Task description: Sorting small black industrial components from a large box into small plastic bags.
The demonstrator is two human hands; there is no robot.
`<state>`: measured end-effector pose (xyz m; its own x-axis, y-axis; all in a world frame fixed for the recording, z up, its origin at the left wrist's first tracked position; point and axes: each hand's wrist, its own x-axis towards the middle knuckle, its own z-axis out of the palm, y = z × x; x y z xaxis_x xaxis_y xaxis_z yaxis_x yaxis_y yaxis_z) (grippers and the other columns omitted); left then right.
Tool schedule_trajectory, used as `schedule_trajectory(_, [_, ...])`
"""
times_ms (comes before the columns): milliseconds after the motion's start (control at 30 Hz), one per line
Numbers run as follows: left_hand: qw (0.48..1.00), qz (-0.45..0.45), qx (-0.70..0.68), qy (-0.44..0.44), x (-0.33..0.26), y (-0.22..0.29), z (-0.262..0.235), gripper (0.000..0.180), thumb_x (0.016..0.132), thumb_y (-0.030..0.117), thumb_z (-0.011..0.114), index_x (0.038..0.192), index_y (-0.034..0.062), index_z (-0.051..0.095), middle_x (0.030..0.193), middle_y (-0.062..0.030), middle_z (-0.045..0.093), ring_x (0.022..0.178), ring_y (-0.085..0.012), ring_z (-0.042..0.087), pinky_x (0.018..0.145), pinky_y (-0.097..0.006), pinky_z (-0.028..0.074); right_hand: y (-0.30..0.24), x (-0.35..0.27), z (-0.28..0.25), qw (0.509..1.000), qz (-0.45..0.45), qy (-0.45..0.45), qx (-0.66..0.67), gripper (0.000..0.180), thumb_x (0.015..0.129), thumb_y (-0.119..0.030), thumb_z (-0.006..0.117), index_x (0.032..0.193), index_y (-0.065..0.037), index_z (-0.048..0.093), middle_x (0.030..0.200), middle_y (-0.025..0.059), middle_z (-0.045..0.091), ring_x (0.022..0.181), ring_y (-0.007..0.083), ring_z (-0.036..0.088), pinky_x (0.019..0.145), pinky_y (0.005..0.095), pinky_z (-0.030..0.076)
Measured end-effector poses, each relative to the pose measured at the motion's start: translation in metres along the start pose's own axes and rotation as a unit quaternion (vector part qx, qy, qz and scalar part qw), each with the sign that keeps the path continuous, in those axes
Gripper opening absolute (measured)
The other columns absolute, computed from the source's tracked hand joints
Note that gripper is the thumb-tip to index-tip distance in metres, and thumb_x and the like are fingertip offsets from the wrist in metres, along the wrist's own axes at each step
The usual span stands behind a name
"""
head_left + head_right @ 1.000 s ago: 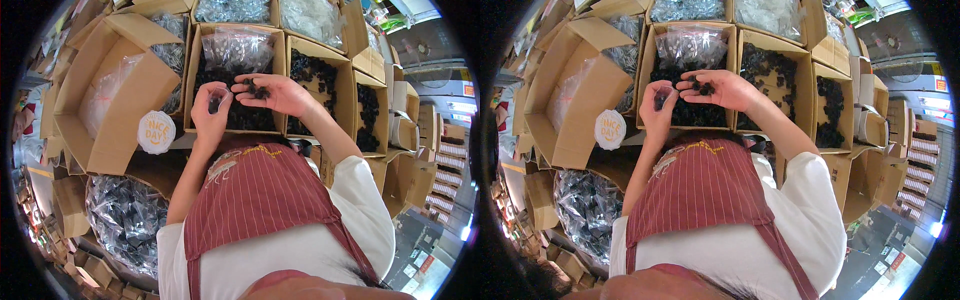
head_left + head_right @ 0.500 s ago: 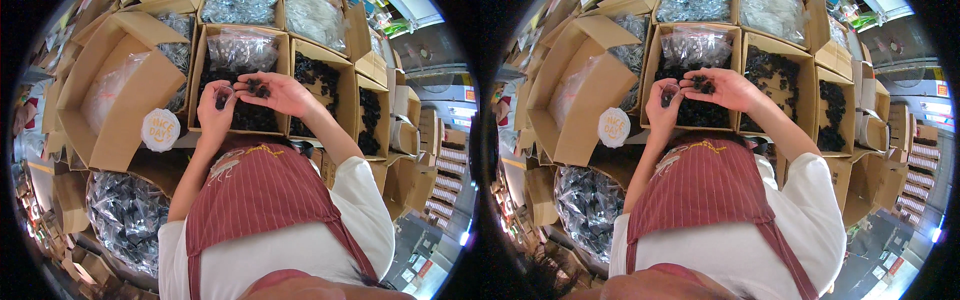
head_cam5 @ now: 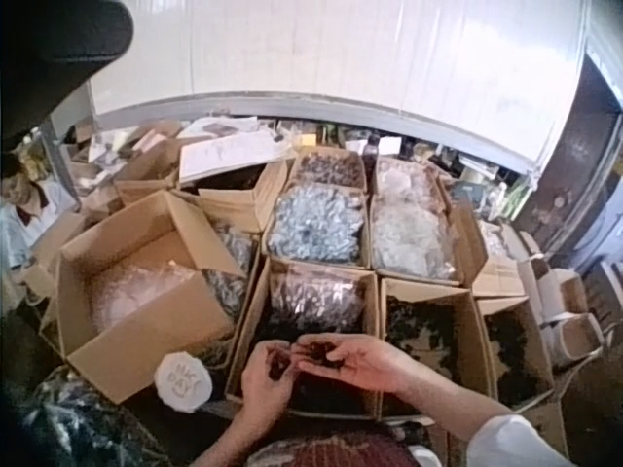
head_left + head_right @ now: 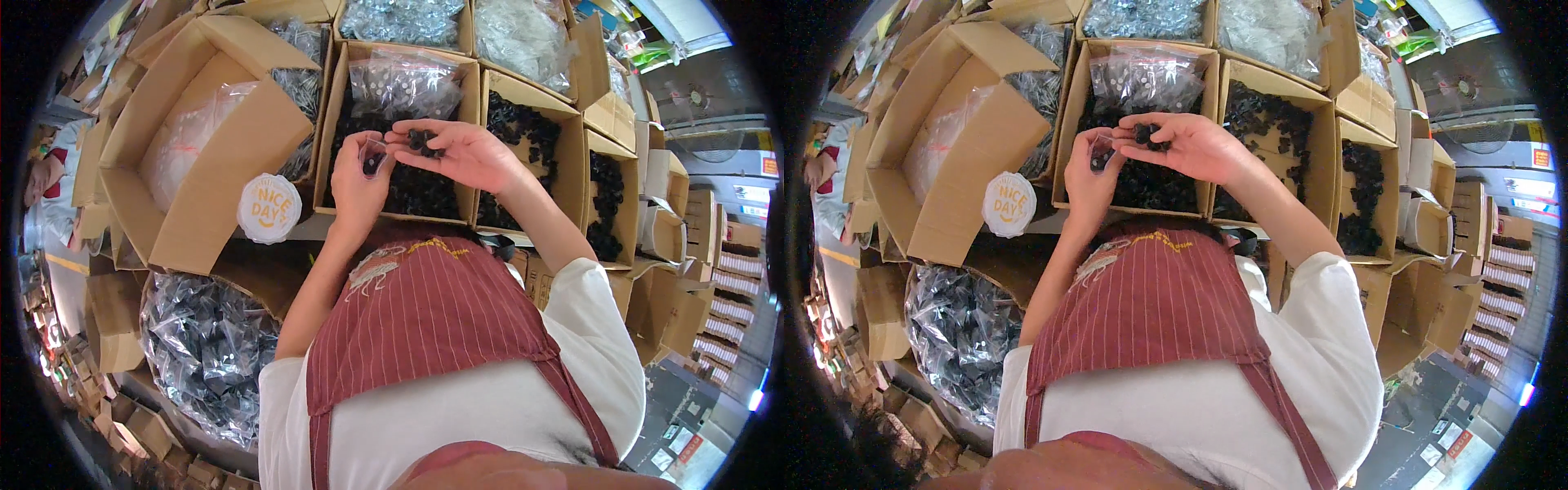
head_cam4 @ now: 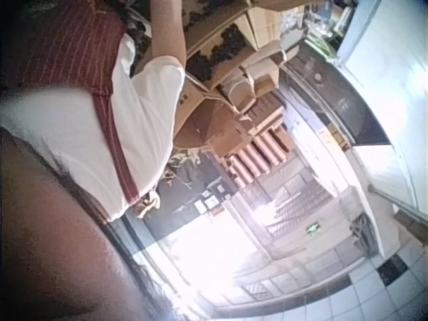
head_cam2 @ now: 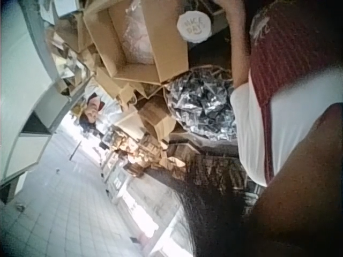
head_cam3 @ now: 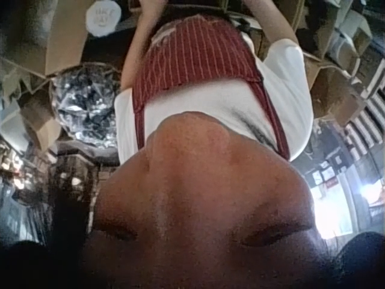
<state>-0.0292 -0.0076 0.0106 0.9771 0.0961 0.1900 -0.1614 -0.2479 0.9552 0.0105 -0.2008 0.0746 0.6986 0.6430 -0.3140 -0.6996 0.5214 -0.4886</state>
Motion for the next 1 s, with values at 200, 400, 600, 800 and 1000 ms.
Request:
schedule_trajectory(200, [1.0, 0.012, -0.001, -0.002, 0.001, -0.005, 0.0, 0.032, 0.083, 0.002, 0.075, 0.111, 0.0027, 0.059, 0.096, -0.0094, 0.066, 0.089, -0.0197, 0.067, 0.08, -0.032, 0.053, 0.001, -0.001, 0.009, 1.0, 0.007, 0.023, -0.009, 0.046, 0.09, 0.005, 0.042, 0.135, 0.018, 0.043, 0.133, 0.0274, 0.052, 0.13, 0.0369, 0.052, 0.116, 0.0418, 0.042])
schedule_trajectory(400, [1.0, 0.001, 0.011, -0.014, 0.001, -0.009, -0.001, 0.033, 0.082, 0.003, 0.075, 0.111, 0.0033, 0.059, 0.098, -0.0091, 0.068, 0.092, -0.0194, 0.068, 0.077, -0.033, 0.053, 0.004, 0.008, 0.009, 1.0, -0.015, 0.017, -0.015, 0.039, 0.091, 0.004, 0.045, 0.128, 0.017, 0.048, 0.128, 0.0257, 0.054, 0.125, 0.0356, 0.055, 0.115, 0.0429, 0.043])
schedule_trajectory(600, [0.986, -0.071, -0.039, -0.144, 0.005, -0.004, -0.008, 0.039, 0.081, 0.007, 0.076, 0.116, 0.0015, 0.058, 0.101, -0.007, 0.068, 0.094, -0.0145, 0.066, 0.085, -0.03, 0.052, 0.015, 0.034, 0.022, 0.993, -0.099, 0.022, -0.055, 0.021, 0.094, -0.011, 0.057, 0.109, 0.004, 0.06, 0.116, 0.0154, 0.061, 0.11, 0.0275, 0.059, 0.102, 0.0409, 0.046])
schedule_trajectory(800, [0.967, -0.11, -0.188, -0.129, 0.008, -0.017, -0.006, 0.039, 0.082, 0.004, 0.077, 0.116, -0.0001, 0.058, 0.107, -0.0077, 0.067, 0.099, -0.0146, 0.064, 0.089, -0.029, 0.051, 0.038, 0.056, 0.034, 0.954, -0.217, 0.026, -0.205, 0.038, 0.099, -0.025, 0.057, 0.072, 0.002, 0.058, 0.081, 0.0114, 0.06, 0.081, 0.0217, 0.059, 0.078, 0.0335, 0.045])
schedule_trajectory(1000, [0.986, -0.076, -0.115, -0.096, 0.006, -0.018, -0.004, 0.041, 0.079, 0.007, 0.079, 0.116, 0.0, 0.062, 0.102, -0.0053, 0.069, 0.094, -0.0137, 0.065, 0.084, -0.031, 0.052, 0.046, 0.053, 0.036, 0.928, -0.268, 0.014, -0.259, 0.035, 0.1, -0.022, 0.056, 0.075, 0.002, 0.063, 0.082, 0.0109, 0.064, 0.082, 0.0202, 0.06, 0.079, 0.0325, 0.045])
